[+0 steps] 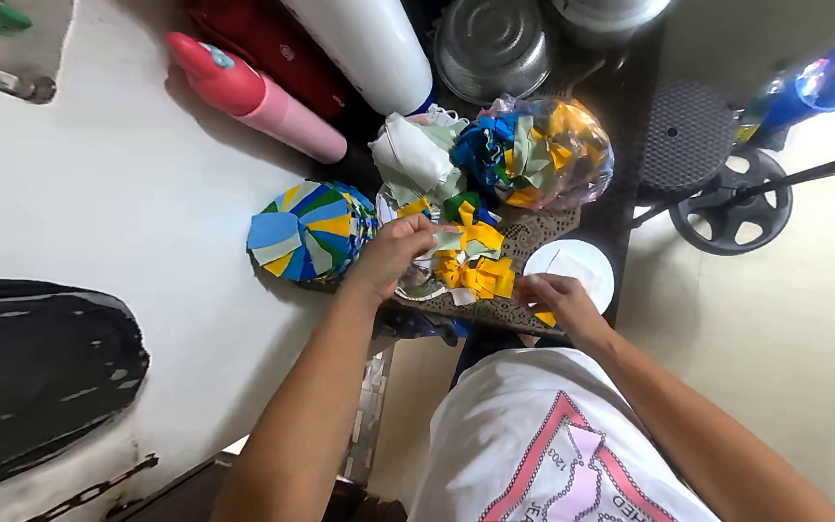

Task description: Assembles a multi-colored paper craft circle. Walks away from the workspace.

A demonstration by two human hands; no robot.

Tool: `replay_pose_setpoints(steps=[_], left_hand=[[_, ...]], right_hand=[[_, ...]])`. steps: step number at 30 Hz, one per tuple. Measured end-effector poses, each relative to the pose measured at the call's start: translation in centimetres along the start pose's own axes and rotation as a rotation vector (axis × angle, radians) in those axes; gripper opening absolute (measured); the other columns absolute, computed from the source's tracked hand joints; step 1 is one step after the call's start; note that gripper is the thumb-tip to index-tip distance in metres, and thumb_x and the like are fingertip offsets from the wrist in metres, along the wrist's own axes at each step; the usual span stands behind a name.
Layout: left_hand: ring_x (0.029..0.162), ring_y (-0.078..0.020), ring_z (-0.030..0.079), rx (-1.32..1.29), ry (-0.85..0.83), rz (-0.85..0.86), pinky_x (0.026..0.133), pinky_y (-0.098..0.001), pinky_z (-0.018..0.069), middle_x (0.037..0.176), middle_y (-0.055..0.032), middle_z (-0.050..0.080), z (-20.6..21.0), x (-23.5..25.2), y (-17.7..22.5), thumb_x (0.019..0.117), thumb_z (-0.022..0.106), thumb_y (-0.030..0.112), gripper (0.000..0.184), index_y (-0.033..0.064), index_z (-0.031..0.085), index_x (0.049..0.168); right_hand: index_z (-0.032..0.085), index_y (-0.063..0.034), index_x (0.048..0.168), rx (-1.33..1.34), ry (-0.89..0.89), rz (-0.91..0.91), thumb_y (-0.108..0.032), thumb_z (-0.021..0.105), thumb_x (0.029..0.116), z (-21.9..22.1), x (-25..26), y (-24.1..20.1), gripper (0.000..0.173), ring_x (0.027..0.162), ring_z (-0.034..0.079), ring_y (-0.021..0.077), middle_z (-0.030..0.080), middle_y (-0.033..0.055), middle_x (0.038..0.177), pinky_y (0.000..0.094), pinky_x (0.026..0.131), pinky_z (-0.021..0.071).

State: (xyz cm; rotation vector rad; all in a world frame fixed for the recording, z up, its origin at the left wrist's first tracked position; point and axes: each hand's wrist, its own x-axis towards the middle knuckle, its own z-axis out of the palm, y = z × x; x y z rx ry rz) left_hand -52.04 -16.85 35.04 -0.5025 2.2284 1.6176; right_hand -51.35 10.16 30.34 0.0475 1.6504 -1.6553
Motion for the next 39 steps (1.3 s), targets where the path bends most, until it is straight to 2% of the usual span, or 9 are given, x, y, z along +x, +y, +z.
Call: replay_pose_setpoints(steps=[4,6,8,11,13,17,23,30,39], left_hand=[[0.12,-0.0203,0.066,0.437,-0.148,0.393,0.098,-0.0447,0.0549,0.128,-0.0107,0.069,4.0,-3.3,0.3,0.0909,0.066,0.012,0.01,0.0017,0.066,0.088],[0.128,-0.0286,0.061,0.603,-0.143,0.618,0.105,-0.0504,0.0504,0.131,-0.0131,0.068,6.2,-4.7,-1.2,0.0944,0.067,0.02,0.017,0.0047,0.073,0.089],[0.128,-0.0292,0.06,0.558,-0.007,0.699,0.106,-0.0483,0.0494,0.13,-0.0132,0.068,7.7,-5.6,-3.0,0.0942,0.068,0.024,0.018,0.007,0.075,0.095],[0.117,-0.019,0.065,0.125,0.186,0.453,0.098,-0.0339,0.0548,0.126,-0.0153,0.067,9.6,-6.8,-5.1,0.0932,0.069,0.02,0.032,-0.0042,0.067,0.114],[0.109,-0.015,0.067,-0.299,0.125,0.117,0.093,-0.0315,0.0569,0.121,-0.0114,0.067,10.8,-7.5,-5.1,0.0966,0.063,0.013,0.04,-0.0061,0.053,0.131],[0.093,-0.0161,0.069,-0.704,0.039,-0.313,0.085,-0.0324,0.059,0.108,-0.0104,0.067,12.8,-7.5,-3.8,0.1016,0.055,0.0,0.026,-0.0025,0.052,0.128],[0.085,-0.0149,0.068,-0.596,0.007,-0.455,0.079,-0.0297,0.0595,0.102,-0.011,0.067,16.9,-7.1,-5.1,0.0978,0.059,-0.003,0.023,-0.0049,0.057,0.121],[0.074,-0.0083,0.066,-0.178,-0.058,-0.338,0.073,-0.0265,0.0564,0.088,-0.0055,0.069,19.4,-7.1,-7.0,0.0955,0.07,0.009,0.015,-0.0012,0.067,0.106],[0.099,-0.023,0.068,0.155,0.175,-0.31,0.092,-0.0411,0.0532,0.108,-0.016,0.072,19.1,-4.8,-5.5,0.1032,0.058,0.014,0.023,-0.0004,0.071,0.116]], right_hand=[[0.05,0.0005,0.137,0.63,-0.195,0.251,-0.055,0.013,0.1102,2.2,1.1,-2.8,0.072,0.096,0.073,0.019,0.071,0.0126,0.111,0.0338,0.085,0.0599],[0.057,-0.0025,0.128,0.685,-0.134,0.283,-0.048,0.021,0.1123,2.2,1.2,-2.6,0.06,0.086,0.071,0.0164,0.071,0.0096,0.1,0.0315,0.078,0.0594],[0.061,-0.0008,0.12,0.684,-0.052,0.284,-0.024,0.033,0.1133,1.9,1.1,-2.0,0.036,0.084,0.071,0.0161,0.071,0.0089,0.095,0.0314,0.077,0.0596],[0.059,0.0005,0.119,0.721,-0.056,0.244,-0.013,0.034,0.1126,1.1,0.7,-1.0,0.029,0.093,0.073,0.0176,0.074,0.01,0.101,0.0329,0.085,0.0608],[0.06,0.0009,0.12,0.717,-0.05,0.223,-0.013,0.034,0.1126,0.7,0.2,-0.6,0.031,0.097,0.074,0.0182,0.074,0.0108,0.105,0.0327,0.087,0.0606],[0.059,0.0045,0.125,0.655,-0.023,0.185,-0.009,0.035,0.1117,0.3,-0.5,-0.1,0.031,0.1,0.073,0.0177,0.074,0.0115,0.109,0.032,0.089,0.0601],[0.066,0.0074,0.124,0.28,-0.03,0.098,-0.004,0.047,0.1067,-2.0,-2.5,2.8,0.028,0.102,0.071,0.0147,0.073,0.0114,0.115,0.0319,0.091,0.0586],[0.075,-0.0014,0.1,-0.317,0.068,0.075,-0.012,0.066,0.0986,-5.8,-3.9,6.1,0.014,0.073,0.064,-0.0011,0.073,-0.0005,0.086,0.0193,0.069,0.0541],[0.072,0.0034,0.11,-0.806,-0.063,-0.081,-0.01,0.063,0.1009,-6.1,0.7,2.2,0.018,0.092,0.071,0.0292,0.073,0.0185,0.098,0.0473,0.088,0.0558]])
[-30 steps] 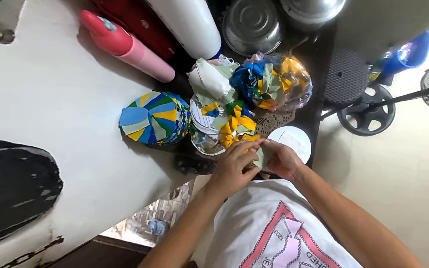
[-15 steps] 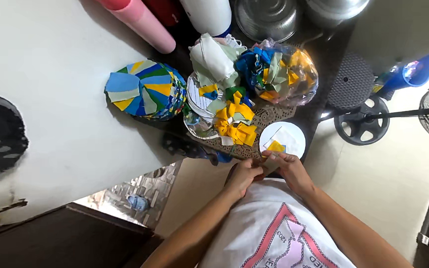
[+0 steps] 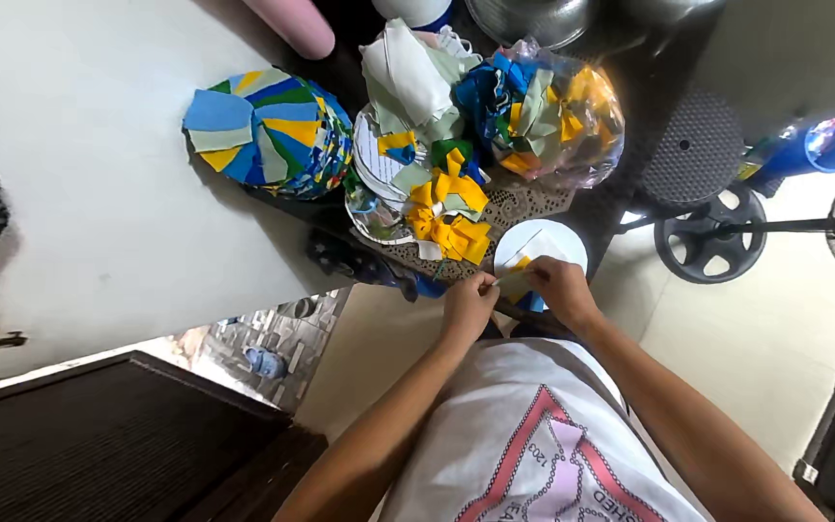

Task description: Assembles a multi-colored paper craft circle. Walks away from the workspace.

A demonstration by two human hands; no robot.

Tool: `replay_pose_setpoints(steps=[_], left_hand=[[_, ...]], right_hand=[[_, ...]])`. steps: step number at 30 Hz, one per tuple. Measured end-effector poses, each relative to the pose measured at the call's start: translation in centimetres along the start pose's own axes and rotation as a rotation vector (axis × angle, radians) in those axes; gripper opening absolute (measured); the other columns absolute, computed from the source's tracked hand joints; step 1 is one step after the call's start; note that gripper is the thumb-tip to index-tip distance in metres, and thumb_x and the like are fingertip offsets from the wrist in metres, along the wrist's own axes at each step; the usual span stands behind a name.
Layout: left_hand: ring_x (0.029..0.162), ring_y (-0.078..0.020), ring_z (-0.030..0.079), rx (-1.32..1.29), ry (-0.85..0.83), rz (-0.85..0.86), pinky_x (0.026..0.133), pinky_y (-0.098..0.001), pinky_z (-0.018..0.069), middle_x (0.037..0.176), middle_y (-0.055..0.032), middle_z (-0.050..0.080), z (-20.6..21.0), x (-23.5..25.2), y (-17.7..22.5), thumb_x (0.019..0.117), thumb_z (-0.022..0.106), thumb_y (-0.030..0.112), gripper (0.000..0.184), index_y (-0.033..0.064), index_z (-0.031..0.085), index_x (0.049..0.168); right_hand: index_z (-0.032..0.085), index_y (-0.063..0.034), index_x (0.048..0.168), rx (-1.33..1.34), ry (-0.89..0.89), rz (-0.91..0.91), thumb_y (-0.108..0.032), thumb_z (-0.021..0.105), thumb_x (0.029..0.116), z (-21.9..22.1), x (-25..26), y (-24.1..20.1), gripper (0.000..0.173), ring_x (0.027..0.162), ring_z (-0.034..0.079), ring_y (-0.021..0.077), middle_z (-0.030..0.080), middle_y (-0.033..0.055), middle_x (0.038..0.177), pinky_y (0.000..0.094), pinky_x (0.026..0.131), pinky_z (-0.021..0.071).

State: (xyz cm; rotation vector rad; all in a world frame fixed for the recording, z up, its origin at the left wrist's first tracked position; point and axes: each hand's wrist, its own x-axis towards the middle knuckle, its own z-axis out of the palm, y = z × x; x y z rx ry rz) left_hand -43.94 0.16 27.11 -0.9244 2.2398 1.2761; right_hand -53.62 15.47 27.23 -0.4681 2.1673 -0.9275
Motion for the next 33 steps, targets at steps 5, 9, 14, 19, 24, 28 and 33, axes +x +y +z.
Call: replay_pose_setpoints(steps=[5,9,14,19,24,28,33], left_hand=[[0.105,-0.0293,0.069,0.129,0.057,-0.003,0.097,-0.0472,0.0519,0.11,-0.0187,0.072,-0.3,0.8,0.7,0.1036,0.059,0.015,0.023,-0.0005,0.071,0.115],[0.104,-0.0303,0.069,0.192,0.067,-0.021,0.095,-0.0489,0.0524,0.108,-0.0177,0.072,-0.4,1.3,1.0,0.1012,0.061,0.014,0.021,0.0008,0.071,0.113],[0.106,-0.0316,0.069,0.264,0.045,-0.01,0.097,-0.0506,0.0518,0.109,-0.0183,0.072,-0.5,1.6,0.9,0.1032,0.058,0.015,0.023,0.0016,0.072,0.116],[0.107,-0.0345,0.069,0.315,0.05,0.033,0.097,-0.0537,0.0519,0.109,-0.0194,0.073,-0.5,1.7,0.8,0.1018,0.06,0.015,0.022,0.0009,0.073,0.114],[0.103,-0.0346,0.07,0.342,0.084,0.047,0.092,-0.0544,0.0533,0.105,-0.0189,0.073,-0.2,1.7,0.7,0.102,0.06,0.016,0.022,0.002,0.073,0.112],[0.099,-0.0349,0.07,0.292,0.122,0.08,0.09,-0.0543,0.0537,0.102,-0.0196,0.073,-0.1,1.7,0.2,0.1018,0.061,0.016,0.021,0.0004,0.071,0.113],[0.102,-0.0294,0.07,0.139,0.2,0.189,0.094,-0.0467,0.0548,0.11,-0.0185,0.072,0.0,1.0,-2.7,0.1037,0.056,0.011,0.023,-0.0025,0.069,0.117]], right_hand=[[0.071,0.0024,0.106,-0.14,-0.036,-0.01,-0.011,0.062,0.1015,-0.5,2.0,-0.2,0.017,0.092,0.071,0.0358,0.072,0.02,0.095,0.0557,0.084,0.0554],[0.071,0.0015,0.105,-0.18,-0.042,0.006,-0.012,0.063,0.1013,-0.5,2.5,-0.1,0.016,0.092,0.071,0.0374,0.072,0.02,0.094,0.0583,0.082,0.0548],[0.071,-0.0007,0.103,-0.251,-0.073,0.061,-0.016,0.064,0.1015,-0.5,2.7,-0.2,0.017,0.095,0.07,0.0386,0.072,0.0191,0.096,0.0602,0.082,0.0543],[0.072,-0.0008,0.108,-0.243,-0.052,0.039,-0.014,0.063,0.101,-0.3,2.6,0.2,0.018,0.101,0.07,0.04,0.073,0.0205,0.103,0.0627,0.087,0.0536],[0.072,0.0001,0.107,-0.232,-0.032,0.02,-0.013,0.063,0.1005,-0.1,2.6,0.4,0.017,0.099,0.07,0.0393,0.072,0.0204,0.101,0.0616,0.086,0.0541],[0.072,0.0006,0.105,-0.227,-0.009,0.006,-0.012,0.064,0.0994,0.1,2.5,0.6,0.016,0.099,0.07,0.0389,0.072,0.0202,0.101,0.0608,0.085,0.0545],[0.073,0.0011,0.106,-0.202,0.013,0.0,-0.01,0.065,0.099,0.2,2.4,0.6,0.016,0.099,0.07,0.0378,0.072,0.0202,0.102,0.0595,0.087,0.0545]])
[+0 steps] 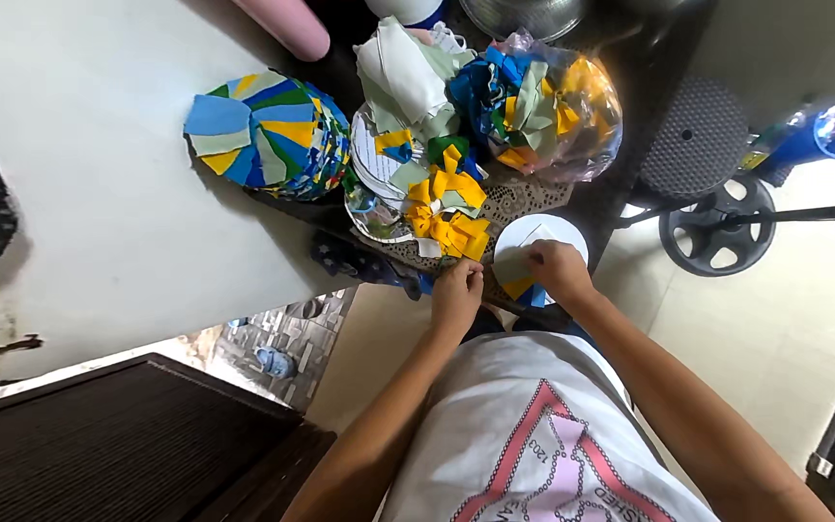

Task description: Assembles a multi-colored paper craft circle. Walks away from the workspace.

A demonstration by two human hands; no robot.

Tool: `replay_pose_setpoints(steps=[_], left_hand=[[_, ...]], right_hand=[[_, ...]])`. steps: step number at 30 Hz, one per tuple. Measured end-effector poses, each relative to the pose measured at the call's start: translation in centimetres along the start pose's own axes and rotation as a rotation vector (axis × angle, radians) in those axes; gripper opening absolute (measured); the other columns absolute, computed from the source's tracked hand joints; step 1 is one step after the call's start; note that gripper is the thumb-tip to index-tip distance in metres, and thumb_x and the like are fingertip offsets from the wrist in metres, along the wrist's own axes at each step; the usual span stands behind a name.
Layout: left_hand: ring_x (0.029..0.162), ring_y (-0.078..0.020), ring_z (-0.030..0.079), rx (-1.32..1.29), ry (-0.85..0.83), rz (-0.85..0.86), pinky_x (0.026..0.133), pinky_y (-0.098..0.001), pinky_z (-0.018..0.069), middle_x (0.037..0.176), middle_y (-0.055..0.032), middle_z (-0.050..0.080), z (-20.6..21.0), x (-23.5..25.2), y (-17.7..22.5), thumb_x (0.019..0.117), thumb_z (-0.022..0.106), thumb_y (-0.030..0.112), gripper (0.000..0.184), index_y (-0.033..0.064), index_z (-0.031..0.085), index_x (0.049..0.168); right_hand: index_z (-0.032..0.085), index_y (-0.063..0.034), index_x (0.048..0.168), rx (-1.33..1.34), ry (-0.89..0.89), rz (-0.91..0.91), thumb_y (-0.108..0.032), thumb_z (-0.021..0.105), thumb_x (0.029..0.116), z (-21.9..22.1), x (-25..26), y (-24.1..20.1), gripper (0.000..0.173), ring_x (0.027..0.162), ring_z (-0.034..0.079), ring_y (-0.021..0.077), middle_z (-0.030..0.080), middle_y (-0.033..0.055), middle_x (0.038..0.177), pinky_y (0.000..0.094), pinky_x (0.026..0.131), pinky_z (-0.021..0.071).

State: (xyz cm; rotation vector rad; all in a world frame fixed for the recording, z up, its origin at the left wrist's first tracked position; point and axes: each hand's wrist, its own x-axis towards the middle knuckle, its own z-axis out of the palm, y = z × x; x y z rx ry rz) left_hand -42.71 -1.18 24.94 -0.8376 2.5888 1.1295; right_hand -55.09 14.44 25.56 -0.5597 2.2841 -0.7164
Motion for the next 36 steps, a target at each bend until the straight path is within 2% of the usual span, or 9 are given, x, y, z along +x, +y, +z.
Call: replay_pose_setpoints(steps=[7,10,12,15,17,25,29,32,36], left_hand=[[0.099,-0.0327,0.071,0.033,0.108,0.255,0.089,-0.0439,0.0581,0.116,-0.0218,0.071,0.9,-2.1,-2.8,0.0983,0.053,0.001,0.025,-0.0039,0.073,0.113],[0.112,-0.0388,0.069,0.085,0.083,0.352,0.096,-0.05,0.0557,0.123,-0.0233,0.069,1.1,-2.1,-3.1,0.0978,0.053,0.0,0.028,-0.0023,0.074,0.117],[0.116,-0.0417,0.067,0.143,0.061,0.421,0.097,-0.0536,0.0544,0.126,-0.0227,0.069,1.2,-2.1,-3.1,0.0972,0.052,-0.001,0.031,-0.0004,0.074,0.119],[0.113,-0.044,0.068,0.245,0.067,0.535,0.091,-0.0584,0.0549,0.129,-0.0194,0.069,1.6,-2.1,-3.2,0.0949,0.053,-0.001,0.033,0.0018,0.074,0.12],[0.109,-0.0428,0.069,0.307,0.092,0.595,0.086,-0.0576,0.056,0.129,-0.0167,0.07,1.9,-2.1,-3.2,0.0929,0.054,-0.001,0.033,0.0027,0.075,0.118],[0.11,-0.0429,0.069,0.35,0.034,0.631,0.083,-0.058,0.0554,0.131,-0.0158,0.069,1.8,-1.5,-3.1,0.0902,0.056,-0.003,0.033,0.0031,0.075,0.116],[0.11,-0.0437,0.069,0.36,0.02,0.643,0.083,-0.0586,0.0554,0.131,-0.0167,0.069,1.5,-1.4,-3.1,0.0896,0.057,-0.004,0.033,0.0025,0.075,0.116],[0.111,-0.0447,0.068,0.358,0.0,0.64,0.084,-0.0592,0.0554,0.131,-0.0171,0.069,1.4,-1.2,-3.2,0.0898,0.056,-0.004,0.033,0.0026,0.075,0.116],[0.112,-0.0436,0.068,0.353,-0.016,0.65,0.085,-0.0581,0.0557,0.132,-0.0161,0.069,1.1,-1.0,-3.2,0.0895,0.056,-0.005,0.035,0.003,0.075,0.117]], right_hand=[[0.073,0.0021,0.105,0.006,0.018,-0.001,-0.009,0.065,0.0987,0.2,-0.2,0.0,0.015,0.096,0.069,0.0371,0.071,0.0201,0.1,0.0577,0.085,0.055],[0.073,0.0018,0.107,0.003,0.024,-0.002,-0.008,0.064,0.0986,0.2,-0.3,-0.1,0.016,0.097,0.07,0.0368,0.072,0.0199,0.101,0.0575,0.085,0.0551],[0.074,0.0014,0.108,-0.001,0.024,0.003,-0.008,0.064,0.0987,0.2,-0.3,-0.2,0.016,0.098,0.07,0.0371,0.072,0.02,0.103,0.0578,0.086,0.0548],[0.073,0.0017,0.108,-0.001,0.028,0.001,-0.009,0.065,0.0983,0.3,-0.3,-0.1,0.017,0.099,0.07,0.0384,0.072,0.0207,0.104,0.0595,0.086,0.0551],[0.073,0.0019,0.107,0.001,0.035,0.003,-0.009,0.065,0.0983,0.3,-0.3,-0.1,0.016,0.098,0.07,0.0385,0.072,0.0207,0.103,0.0596,0.085,0.0551],[0.072,0.0022,0.107,-0.026,0.034,0.058,-0.009,0.065,0.0987,0.4,0.0,-0.6,0.016,0.097,0.07,0.0395,0.071,0.0215,0.101,0.0597,0.084,0.0551],[0.065,0.0031,0.115,-0.069,0.098,0.095,-0.009,0.067,0.0978,0.3,-0.3,-1.1,0.021,0.097,0.069,0.0423,0.068,0.0241,0.11,0.0598,0.08,0.0554],[0.068,0.0013,0.115,-0.086,0.248,-0.015,-0.006,0.063,0.099,0.6,-1.6,-0.1,0.018,0.091,0.07,0.0411,0.068,0.0228,0.107,0.0575,0.075,0.0566],[0.076,-0.0013,0.108,-0.187,0.393,-0.275,0.004,0.061,0.0933,2.3,-2.7,2.2,0.022,0.086,0.071,0.0397,0.069,0.0224,0.099,0.0531,0.07,0.0583]])
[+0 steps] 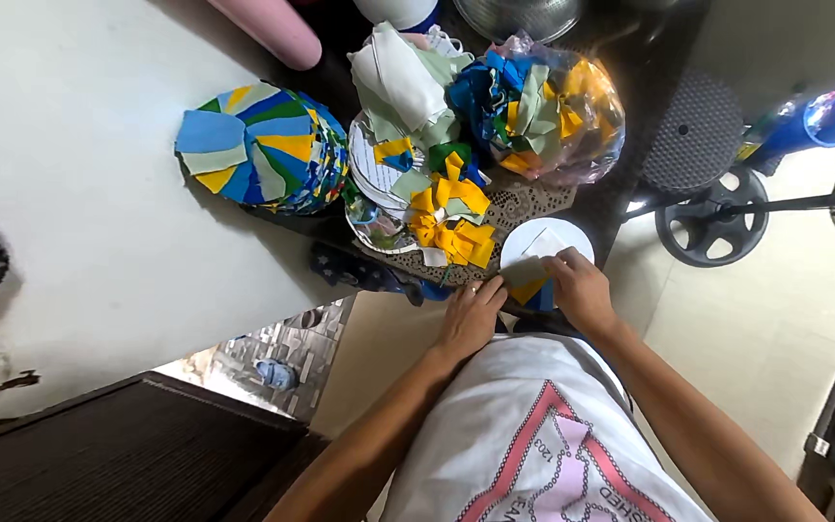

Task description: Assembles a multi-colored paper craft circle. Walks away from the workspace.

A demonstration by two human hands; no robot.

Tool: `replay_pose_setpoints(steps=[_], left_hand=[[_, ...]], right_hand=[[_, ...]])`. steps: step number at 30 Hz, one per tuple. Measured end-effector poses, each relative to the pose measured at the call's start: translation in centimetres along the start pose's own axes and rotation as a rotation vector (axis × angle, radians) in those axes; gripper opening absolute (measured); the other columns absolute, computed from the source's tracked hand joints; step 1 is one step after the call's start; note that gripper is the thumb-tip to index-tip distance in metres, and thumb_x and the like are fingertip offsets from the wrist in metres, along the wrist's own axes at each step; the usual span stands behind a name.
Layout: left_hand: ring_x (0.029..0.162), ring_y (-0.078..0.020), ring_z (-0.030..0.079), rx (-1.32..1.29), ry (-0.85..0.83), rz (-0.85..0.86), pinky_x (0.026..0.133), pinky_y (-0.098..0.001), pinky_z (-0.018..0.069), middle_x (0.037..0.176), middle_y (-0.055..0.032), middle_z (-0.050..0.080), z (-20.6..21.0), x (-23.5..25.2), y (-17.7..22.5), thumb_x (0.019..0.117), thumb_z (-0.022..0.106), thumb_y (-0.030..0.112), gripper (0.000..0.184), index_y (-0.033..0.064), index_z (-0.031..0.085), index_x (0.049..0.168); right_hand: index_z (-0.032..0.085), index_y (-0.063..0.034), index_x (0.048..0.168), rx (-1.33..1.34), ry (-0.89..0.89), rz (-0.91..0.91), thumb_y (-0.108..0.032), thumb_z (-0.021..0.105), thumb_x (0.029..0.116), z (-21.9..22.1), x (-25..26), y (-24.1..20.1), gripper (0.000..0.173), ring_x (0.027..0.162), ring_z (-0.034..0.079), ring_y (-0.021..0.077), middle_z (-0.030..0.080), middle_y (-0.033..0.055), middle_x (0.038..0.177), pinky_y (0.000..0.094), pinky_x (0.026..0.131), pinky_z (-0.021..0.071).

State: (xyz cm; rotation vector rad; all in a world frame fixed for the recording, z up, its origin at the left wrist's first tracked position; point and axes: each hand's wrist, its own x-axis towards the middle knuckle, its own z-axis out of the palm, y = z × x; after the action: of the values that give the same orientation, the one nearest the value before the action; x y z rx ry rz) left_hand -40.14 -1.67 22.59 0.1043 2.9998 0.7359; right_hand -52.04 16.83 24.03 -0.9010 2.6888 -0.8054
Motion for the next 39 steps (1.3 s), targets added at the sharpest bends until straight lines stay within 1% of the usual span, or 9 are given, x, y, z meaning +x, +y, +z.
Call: replay_pose_setpoints(steps=[4,11,15,19,22,27,34,36,39], left_hand=[[0.112,-0.042,0.068,-0.013,-0.011,0.014,0.087,-0.0574,0.0556,0.133,-0.0149,0.068,-0.1,0.2,-0.2,0.0906,0.056,-0.004,0.035,0.0039,0.074,0.12],[0.114,-0.0411,0.067,-0.062,-0.055,0.003,0.09,-0.0571,0.0548,0.134,-0.0148,0.068,-0.7,0.6,-0.3,0.0915,0.058,-0.004,0.033,0.0037,0.074,0.119],[0.112,-0.0398,0.069,-0.098,0.012,0.041,0.09,-0.0555,0.0554,0.127,-0.0138,0.071,-1.2,0.8,-1.0,0.0909,0.057,-0.003,0.033,0.0056,0.076,0.116],[0.113,-0.0372,0.068,-0.169,0.094,-0.165,0.097,-0.053,0.0537,0.119,-0.016,0.072,-3.6,1.4,-2.5,0.0961,0.055,0.002,0.027,0.0041,0.077,0.112],[0.116,-0.0372,0.066,-0.228,0.155,-0.393,0.101,-0.0513,0.0521,0.123,-0.0218,0.068,-5.8,2.8,-5.0,0.0987,0.055,0.004,0.026,-0.0019,0.073,0.115],[0.107,-0.0343,0.067,-0.333,0.255,-0.685,0.093,-0.0505,0.0544,0.129,-0.0229,0.063,-9.9,6.5,-9.2,0.1009,0.055,0.005,0.031,-0.0005,0.064,0.129],[0.12,-0.0385,0.062,-0.183,0.21,-0.652,0.102,-0.056,0.0492,0.134,-0.0222,0.062,-12.7,12.0,-13.4,0.104,0.055,0.009,0.031,0.0013,0.064,0.132],[0.123,-0.0405,0.061,-0.144,0.14,-0.66,0.105,-0.059,0.0465,0.131,-0.0229,0.064,-12.9,13.0,-14.0,0.1026,0.058,0.011,0.031,0.0001,0.064,0.131],[0.115,-0.0453,0.063,-0.108,0.069,-0.672,0.099,-0.0652,0.0468,0.118,-0.0267,0.067,-12.9,13.8,-14.7,0.1001,0.061,0.011,0.026,-0.004,0.065,0.121]], right_hand=[[0.076,-0.0016,0.111,-0.052,-0.042,0.009,-0.002,0.058,0.0985,1.1,-0.3,0.1,0.022,0.088,0.07,0.0409,0.069,0.0235,0.101,0.0536,0.072,0.0581],[0.076,-0.0012,0.113,-0.068,-0.092,0.036,0.005,0.054,0.0954,0.3,-0.1,-0.5,0.028,0.095,0.071,0.0456,0.07,0.0269,0.107,0.0578,0.077,0.0575],[0.075,-0.0012,0.113,-0.034,-0.069,0.04,0.002,0.053,0.0971,-0.5,-0.5,-0.7,0.028,0.094,0.071,0.0444,0.07,0.0257,0.109,0.0557,0.077,0.0585],[0.075,0.0001,0.112,0.005,-0.05,0.081,-0.003,0.052,0.1,-0.9,-2.4,0.0,0.026,0.097,0.071,0.0418,0.071,0.0242,0.11,0.0546,0.08,0.0587],[0.075,0.0002,0.111,0.024,-0.007,0.116,-0.001,0.053,0.0988,-0.8,-4.4,0.7,0.026,0.098,0.071,0.041,0.071,0.0237,0.11,0.0548,0.08,0.059],[0.076,0.001,0.108,0.03,0.159,0.164,-0.001,0.054,0.0959,-0.5,-7.2,1.0,0.025,0.091,0.072,0.0385,0.071,0.0228,0.105,0.0524,0.074,0.0601],[0.076,0.0016,0.107,0.023,0.24,0.274,0.0,0.056,0.094,-0.5,-8.8,0.2,0.024,0.089,0.072,0.0401,0.071,0.0246,0.105,0.0533,0.072,0.0596],[0.076,0.0019,0.107,0.031,0.25,0.302,0.001,0.057,0.0936,-0.5,-9.1,0.0,0.023,0.09,0.072,0.0401,0.071,0.0247,0.105,0.0526,0.073,0.06],[0.076,0.0016,0.108,0.038,0.25,0.356,0.001,0.057,0.0938,-0.6,-9.5,0.0,0.024,0.091,0.072,0.0399,0.07,0.0249,0.107,0.0528,0.074,0.0597]])
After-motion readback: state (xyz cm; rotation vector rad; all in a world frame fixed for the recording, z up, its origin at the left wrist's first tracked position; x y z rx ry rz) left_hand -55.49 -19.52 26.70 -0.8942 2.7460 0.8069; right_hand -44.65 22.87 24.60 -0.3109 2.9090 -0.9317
